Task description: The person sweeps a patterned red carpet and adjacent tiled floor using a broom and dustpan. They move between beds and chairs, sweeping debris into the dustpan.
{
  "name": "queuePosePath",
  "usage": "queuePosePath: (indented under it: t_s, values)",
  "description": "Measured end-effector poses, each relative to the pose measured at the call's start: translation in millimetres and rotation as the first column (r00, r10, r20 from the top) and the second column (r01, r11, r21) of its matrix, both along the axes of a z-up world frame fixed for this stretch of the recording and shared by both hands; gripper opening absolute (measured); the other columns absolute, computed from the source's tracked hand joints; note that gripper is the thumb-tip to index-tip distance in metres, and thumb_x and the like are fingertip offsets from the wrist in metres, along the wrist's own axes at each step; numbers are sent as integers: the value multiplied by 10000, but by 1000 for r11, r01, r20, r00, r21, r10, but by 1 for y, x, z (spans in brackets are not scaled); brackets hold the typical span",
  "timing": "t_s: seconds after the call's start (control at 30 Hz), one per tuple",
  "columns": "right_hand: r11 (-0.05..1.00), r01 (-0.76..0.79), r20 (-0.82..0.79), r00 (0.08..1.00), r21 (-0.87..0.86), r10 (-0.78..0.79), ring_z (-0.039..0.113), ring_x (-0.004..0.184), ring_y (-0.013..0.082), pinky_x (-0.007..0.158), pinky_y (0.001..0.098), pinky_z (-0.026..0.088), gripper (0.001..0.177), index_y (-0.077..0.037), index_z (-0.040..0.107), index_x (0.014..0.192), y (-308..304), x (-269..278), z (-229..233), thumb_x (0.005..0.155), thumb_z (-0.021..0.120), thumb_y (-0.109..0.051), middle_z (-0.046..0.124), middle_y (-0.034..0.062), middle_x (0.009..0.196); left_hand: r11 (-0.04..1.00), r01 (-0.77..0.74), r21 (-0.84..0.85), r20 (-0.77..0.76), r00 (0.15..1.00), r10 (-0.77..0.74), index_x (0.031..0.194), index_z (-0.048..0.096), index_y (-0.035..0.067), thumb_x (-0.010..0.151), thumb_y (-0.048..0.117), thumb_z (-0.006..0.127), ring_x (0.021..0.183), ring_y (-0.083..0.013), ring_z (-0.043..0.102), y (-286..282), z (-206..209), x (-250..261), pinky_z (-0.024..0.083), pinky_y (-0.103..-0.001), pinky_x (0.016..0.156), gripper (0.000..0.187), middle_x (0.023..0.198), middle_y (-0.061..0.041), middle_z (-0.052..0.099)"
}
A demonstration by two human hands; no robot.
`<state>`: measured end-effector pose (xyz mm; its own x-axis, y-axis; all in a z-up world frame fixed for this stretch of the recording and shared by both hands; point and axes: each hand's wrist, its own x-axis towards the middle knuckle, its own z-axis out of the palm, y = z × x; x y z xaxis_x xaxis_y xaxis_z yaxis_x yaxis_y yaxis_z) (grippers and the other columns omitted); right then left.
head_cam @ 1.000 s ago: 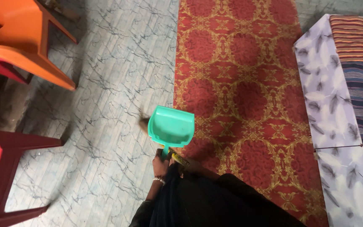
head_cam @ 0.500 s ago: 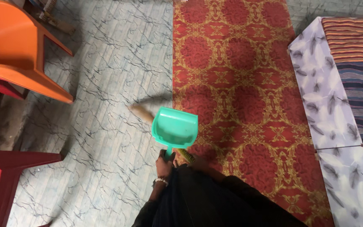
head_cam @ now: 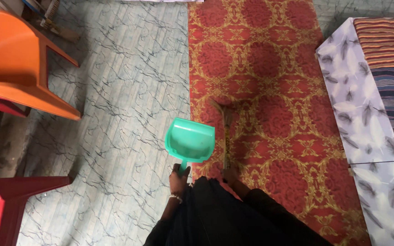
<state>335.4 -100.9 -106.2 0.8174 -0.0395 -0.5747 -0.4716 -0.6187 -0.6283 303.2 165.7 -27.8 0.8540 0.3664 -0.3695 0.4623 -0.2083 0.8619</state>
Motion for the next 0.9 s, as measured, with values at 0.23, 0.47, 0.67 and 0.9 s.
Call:
queuePosePath:
  t_s: [0.23, 0.47, 0.67, 0.9]
  values:
    - [978, -203, -8, 979, 44, 204, 669, 1049, 335, 869, 457, 535, 797, -80, 570, 1340, 35, -7, -11, 656, 871, -357, 694, 161, 1151, 1000, -25, -9, -86, 996, 24, 1045, 629, 34, 837, 302, 785, 751, -374, 740, 16, 12, 13, 562, -448, 681, 373, 838, -178, 734]
    - [907, -409, 147, 907, 97, 393, 658, 1101, 342, 907, 460, 524, 753, -81, 598, 1306, 76, -9, -15, 656, 870, -344, 686, 158, 1174, 996, -75, 45, 22, 997, 74, 1034, 642, 28, 854, 282, 790, 778, -384, 726, 31, 5, 12, 548, -442, 707, 345, 840, -197, 739]
    - [839, -529, 67, 849, 126, 525, 678, 1108, 327, 932, 446, 538, 665, -94, 646, 1264, 83, -2, -9, 678, 854, -331, 712, 146, 1153, 996, -76, 45, 77, 994, 73, 1055, 652, 48, 850, 265, 776, 822, -397, 729, 27, 2, 18, 553, -443, 702, 323, 877, -203, 749]
    - [872, -485, 206, 848, -67, 488, 693, 956, 387, 787, 508, 536, 509, -74, 712, 1152, 78, 9, 10, 715, 846, -298, 724, 184, 1055, 999, -32, 32, -10, 999, 32, 1039, 641, 48, 853, 280, 787, 802, -382, 739, 20, 2, 24, 553, -442, 701, 331, 860, -198, 752]
